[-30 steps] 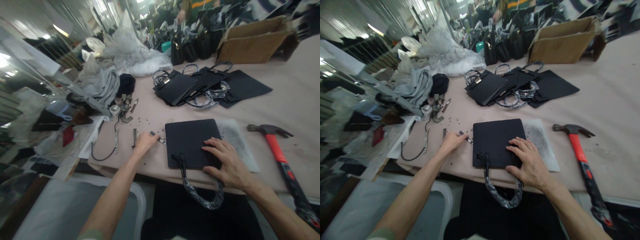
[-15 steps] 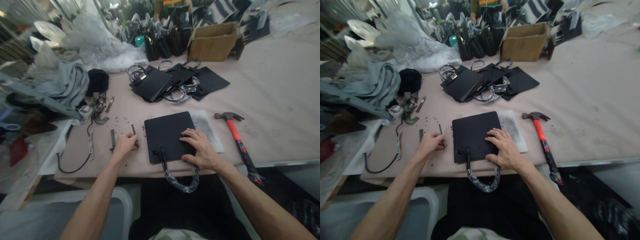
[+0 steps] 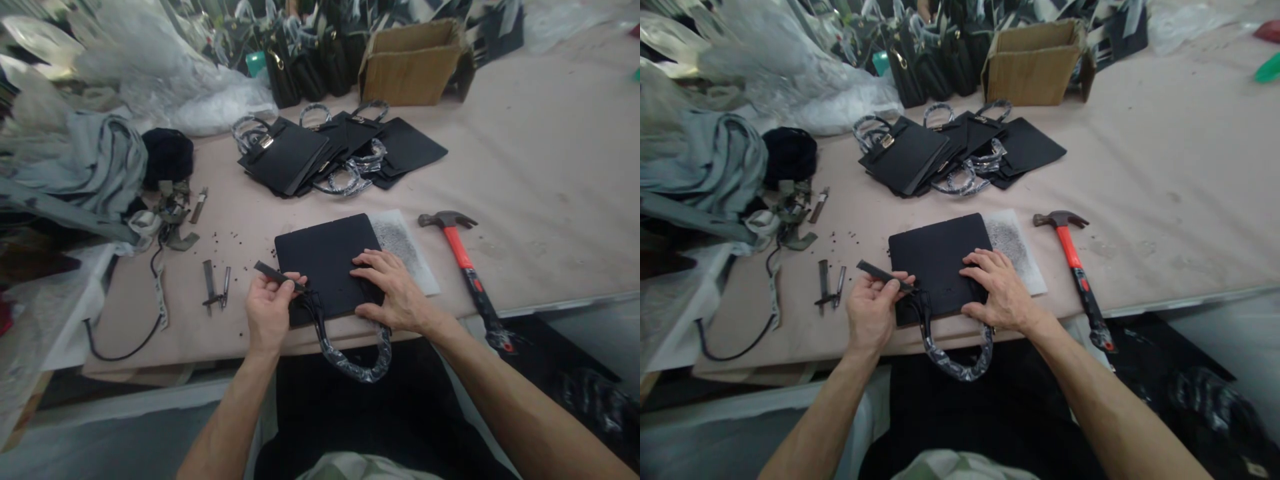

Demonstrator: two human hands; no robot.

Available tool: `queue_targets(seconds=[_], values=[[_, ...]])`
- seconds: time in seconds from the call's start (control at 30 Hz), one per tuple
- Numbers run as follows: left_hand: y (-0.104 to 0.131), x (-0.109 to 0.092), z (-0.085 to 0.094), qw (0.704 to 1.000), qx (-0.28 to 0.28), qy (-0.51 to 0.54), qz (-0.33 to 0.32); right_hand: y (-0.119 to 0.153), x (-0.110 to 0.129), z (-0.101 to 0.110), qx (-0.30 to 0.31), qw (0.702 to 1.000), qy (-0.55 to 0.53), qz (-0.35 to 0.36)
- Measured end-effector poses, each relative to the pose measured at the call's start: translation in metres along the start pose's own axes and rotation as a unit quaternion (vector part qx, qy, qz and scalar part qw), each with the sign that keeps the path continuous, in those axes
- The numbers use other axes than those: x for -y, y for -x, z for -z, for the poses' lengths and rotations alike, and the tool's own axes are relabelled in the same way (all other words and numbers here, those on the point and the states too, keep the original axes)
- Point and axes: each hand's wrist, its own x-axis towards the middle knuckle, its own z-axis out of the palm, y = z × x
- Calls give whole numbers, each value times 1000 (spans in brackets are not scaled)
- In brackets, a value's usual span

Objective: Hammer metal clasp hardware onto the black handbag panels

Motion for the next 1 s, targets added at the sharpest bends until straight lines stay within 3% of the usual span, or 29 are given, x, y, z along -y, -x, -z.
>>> queue_targets(seconds=[0.13, 0.23, 0.53, 0.7, 0.83, 1.0], values=[[10, -3, -9, 993, 22, -84, -83, 1, -1, -1, -3, 1000, 2, -1], [11, -1, -6, 987, 38, -111, -110, 1, 0, -1, -6, 1000, 6, 3], [-5, 5, 18, 990, 98, -88, -50, 1, -1, 0, -2, 1000, -10, -8], [-1, -5, 9, 980, 130, -128, -79, 1, -1, 0, 4, 1000, -11, -13], [8, -3, -1, 950, 183, -219, -127, 0, 0, 1, 7, 1000, -9, -17], [11, 5, -6, 933, 180, -264, -166, 0, 0, 0, 8, 1000, -15, -23]])
